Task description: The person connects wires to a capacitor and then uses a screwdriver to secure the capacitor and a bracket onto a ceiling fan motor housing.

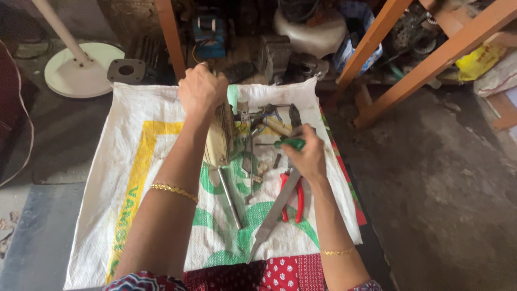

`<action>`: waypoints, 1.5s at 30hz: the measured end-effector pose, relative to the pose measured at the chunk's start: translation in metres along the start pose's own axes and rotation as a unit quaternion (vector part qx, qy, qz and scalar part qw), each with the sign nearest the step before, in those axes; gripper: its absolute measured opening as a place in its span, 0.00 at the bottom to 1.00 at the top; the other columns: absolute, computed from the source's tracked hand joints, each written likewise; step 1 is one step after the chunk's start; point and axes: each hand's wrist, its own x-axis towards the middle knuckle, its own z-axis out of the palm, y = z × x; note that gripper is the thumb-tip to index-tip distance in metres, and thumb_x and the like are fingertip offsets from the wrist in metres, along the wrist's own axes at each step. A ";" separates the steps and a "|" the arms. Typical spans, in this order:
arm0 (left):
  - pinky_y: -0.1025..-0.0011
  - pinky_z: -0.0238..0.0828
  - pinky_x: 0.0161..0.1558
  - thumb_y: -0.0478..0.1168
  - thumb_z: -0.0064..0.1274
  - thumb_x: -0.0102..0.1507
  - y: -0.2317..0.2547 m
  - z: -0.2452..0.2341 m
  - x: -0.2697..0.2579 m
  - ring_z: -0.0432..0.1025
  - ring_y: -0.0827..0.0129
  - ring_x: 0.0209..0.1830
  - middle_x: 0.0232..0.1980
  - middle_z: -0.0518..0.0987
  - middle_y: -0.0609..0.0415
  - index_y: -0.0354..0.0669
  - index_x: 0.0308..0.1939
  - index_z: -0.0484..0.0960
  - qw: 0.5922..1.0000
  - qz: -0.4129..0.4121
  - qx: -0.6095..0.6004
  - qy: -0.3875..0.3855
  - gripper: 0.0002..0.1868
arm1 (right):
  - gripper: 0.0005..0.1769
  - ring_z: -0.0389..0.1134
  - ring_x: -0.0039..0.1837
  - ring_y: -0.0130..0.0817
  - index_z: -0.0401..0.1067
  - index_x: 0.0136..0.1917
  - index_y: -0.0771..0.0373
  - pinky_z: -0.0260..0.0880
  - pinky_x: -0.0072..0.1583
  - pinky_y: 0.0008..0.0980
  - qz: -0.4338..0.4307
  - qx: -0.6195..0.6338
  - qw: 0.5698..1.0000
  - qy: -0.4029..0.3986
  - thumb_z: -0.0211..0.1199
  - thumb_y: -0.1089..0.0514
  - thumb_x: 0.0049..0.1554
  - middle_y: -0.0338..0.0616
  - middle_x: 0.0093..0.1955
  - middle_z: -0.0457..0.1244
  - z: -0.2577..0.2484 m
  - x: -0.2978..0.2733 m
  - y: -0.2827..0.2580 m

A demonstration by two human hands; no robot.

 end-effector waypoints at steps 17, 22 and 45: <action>0.54 0.70 0.58 0.47 0.53 0.58 0.000 -0.009 -0.005 0.73 0.45 0.58 0.59 0.77 0.39 0.43 0.60 0.79 1.000 0.006 0.002 -0.013 0.27 | 0.17 0.71 0.53 0.60 0.74 0.49 0.66 0.69 0.53 0.48 -0.056 -0.170 0.970 -0.166 0.70 0.61 0.46 0.60 0.46 0.70 0.019 0.008 0.022; 0.54 0.69 0.59 0.48 0.53 0.59 0.000 -0.011 -0.004 0.73 0.46 0.59 0.59 0.78 0.40 0.44 0.61 0.80 1.000 0.007 0.000 -0.022 0.27 | 0.17 0.74 0.51 0.51 0.74 0.51 0.64 0.72 0.54 0.44 0.009 -0.215 0.948 -0.233 0.69 0.59 0.48 0.54 0.47 0.71 0.042 0.014 0.035; 0.55 0.71 0.59 0.50 0.53 0.61 -0.017 -0.027 -0.002 0.75 0.49 0.58 0.57 0.80 0.39 0.41 0.61 0.79 0.998 -0.022 -0.009 -0.065 0.27 | 0.10 0.73 0.49 0.52 0.76 0.47 0.69 0.71 0.50 0.40 -0.134 -0.118 0.984 -0.017 0.65 0.72 0.50 0.58 0.45 0.70 0.001 0.132 0.008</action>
